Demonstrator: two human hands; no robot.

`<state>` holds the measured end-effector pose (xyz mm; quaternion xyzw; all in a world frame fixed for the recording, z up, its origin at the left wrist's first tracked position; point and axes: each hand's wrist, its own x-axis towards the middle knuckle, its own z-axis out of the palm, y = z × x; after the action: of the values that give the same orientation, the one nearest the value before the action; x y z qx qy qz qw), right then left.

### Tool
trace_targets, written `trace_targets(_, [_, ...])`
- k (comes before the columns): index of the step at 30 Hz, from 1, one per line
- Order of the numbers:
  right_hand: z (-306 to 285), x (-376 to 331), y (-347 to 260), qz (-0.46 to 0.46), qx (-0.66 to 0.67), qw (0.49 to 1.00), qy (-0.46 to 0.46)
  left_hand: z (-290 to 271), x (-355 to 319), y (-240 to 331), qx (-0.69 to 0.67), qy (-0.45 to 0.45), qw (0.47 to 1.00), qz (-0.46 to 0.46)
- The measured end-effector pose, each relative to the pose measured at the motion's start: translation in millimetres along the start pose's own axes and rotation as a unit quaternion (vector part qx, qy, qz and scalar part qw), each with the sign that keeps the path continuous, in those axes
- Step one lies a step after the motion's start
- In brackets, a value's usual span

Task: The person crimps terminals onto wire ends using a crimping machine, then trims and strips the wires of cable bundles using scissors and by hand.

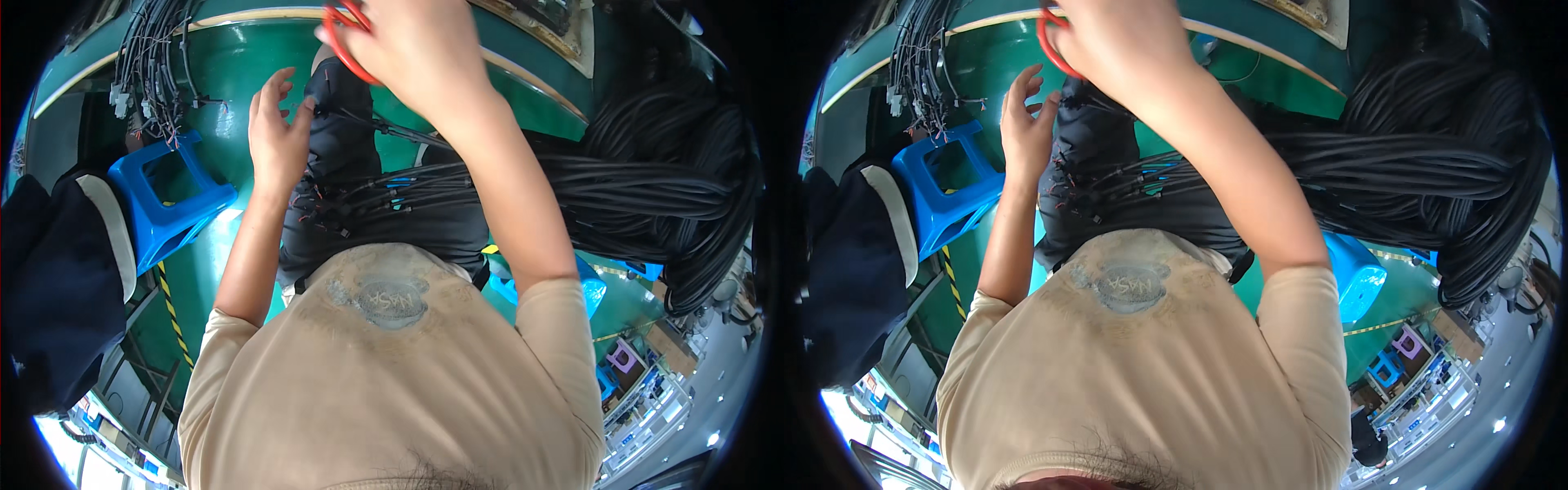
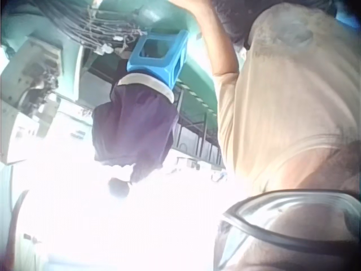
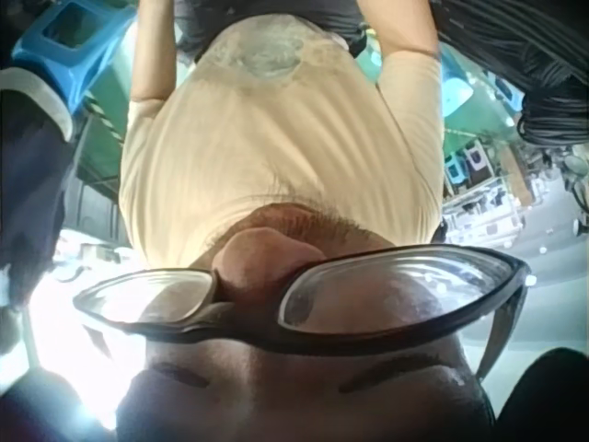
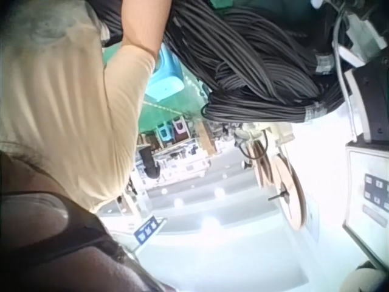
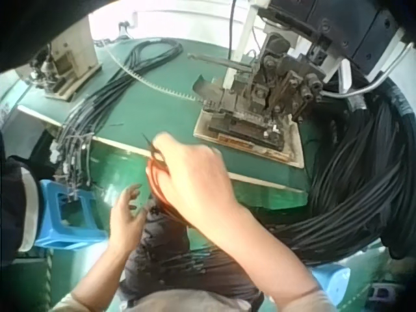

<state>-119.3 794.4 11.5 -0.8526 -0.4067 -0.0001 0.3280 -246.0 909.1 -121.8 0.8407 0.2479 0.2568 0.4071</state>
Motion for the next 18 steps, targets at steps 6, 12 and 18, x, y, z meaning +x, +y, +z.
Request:
trace_targets(6, [52.1,60.3,12.9,-0.057,-0.048,0.995,0.064,-29.5,-37.8,7.7,-0.040,-0.236,0.971,0.030])
trace_targets(12, [67.0,69.9,26.1,-0.076,-0.117,0.981,0.132,-22.7,-65.3,8.9,0.051,-0.349,0.917,0.185])
trace_targets(18, [46.5,51.7,28.8,-0.096,-0.077,0.985,0.118,-21.1,-61.5,15.4,0.071,-0.383,0.911,0.139])
